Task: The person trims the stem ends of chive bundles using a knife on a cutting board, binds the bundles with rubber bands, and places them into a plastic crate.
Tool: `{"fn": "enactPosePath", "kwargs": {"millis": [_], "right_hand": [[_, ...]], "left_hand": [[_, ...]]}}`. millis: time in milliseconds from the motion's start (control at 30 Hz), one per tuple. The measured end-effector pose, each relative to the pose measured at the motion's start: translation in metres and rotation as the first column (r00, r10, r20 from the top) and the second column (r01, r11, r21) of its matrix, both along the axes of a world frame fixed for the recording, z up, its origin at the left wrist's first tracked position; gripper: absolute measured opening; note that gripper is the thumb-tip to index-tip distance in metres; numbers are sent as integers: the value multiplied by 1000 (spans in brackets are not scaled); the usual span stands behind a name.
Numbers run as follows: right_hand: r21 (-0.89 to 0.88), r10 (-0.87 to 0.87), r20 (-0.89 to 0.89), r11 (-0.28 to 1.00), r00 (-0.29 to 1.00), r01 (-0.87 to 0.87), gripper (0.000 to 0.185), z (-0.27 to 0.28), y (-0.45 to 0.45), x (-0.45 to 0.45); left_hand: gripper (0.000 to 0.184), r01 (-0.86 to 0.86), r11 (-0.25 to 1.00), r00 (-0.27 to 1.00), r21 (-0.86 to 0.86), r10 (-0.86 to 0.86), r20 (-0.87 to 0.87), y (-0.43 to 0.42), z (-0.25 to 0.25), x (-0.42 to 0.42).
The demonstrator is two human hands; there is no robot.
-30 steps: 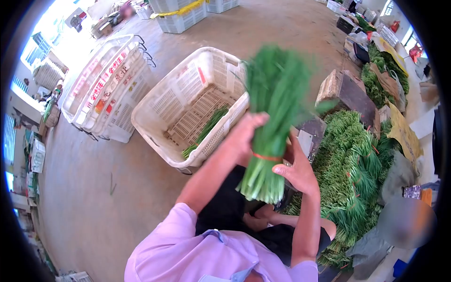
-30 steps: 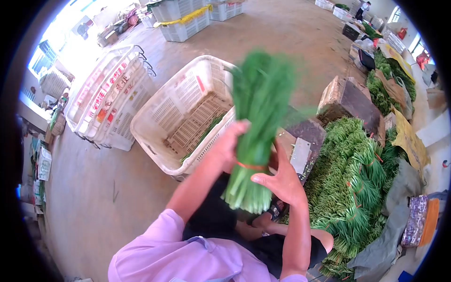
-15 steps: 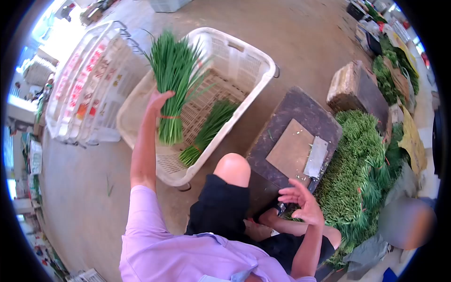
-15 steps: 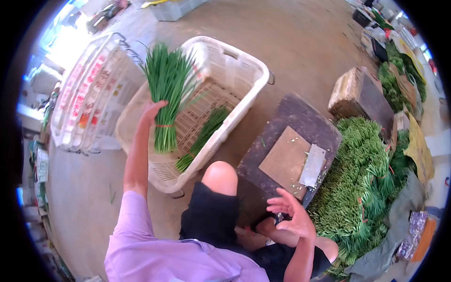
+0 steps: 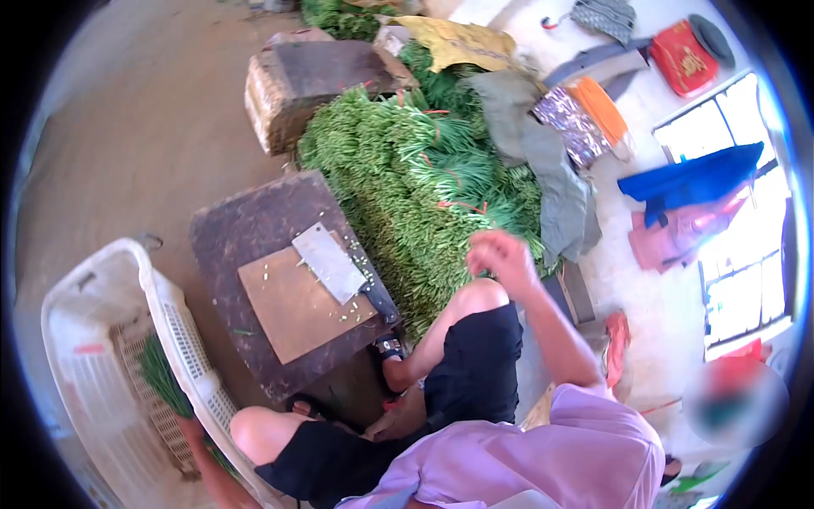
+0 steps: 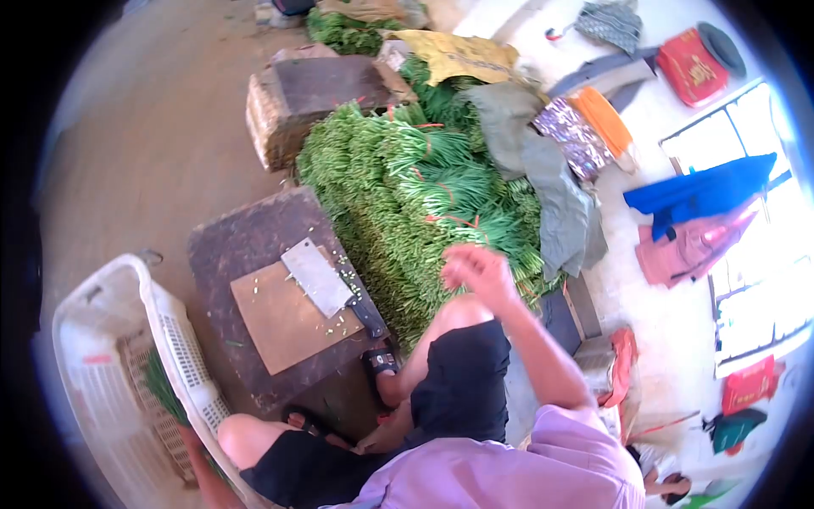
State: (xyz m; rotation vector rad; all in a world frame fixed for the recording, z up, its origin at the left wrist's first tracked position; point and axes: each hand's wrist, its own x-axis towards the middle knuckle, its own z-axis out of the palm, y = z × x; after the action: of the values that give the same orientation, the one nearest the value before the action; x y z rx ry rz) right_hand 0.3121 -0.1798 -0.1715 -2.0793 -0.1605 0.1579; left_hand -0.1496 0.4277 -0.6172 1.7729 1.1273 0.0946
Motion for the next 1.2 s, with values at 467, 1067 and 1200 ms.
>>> {"fn": "enactPosePath", "kwargs": {"millis": [467,1067,1200], "right_hand": [[-887,485,33,417,874,-199,107,-110,-144,125],[-817,539,327,574,776,-55,84,-140,-155,88],[-881,540,217,468,813,-75,110,-122,-139,79]], "left_hand": [[102,-312,940,941,141,285,182,17,120,-35],[85,-81,997,749,-21,74,658,-258,423,139],[80,-4,999,729,37,-22,684,-306,432,144]]}}
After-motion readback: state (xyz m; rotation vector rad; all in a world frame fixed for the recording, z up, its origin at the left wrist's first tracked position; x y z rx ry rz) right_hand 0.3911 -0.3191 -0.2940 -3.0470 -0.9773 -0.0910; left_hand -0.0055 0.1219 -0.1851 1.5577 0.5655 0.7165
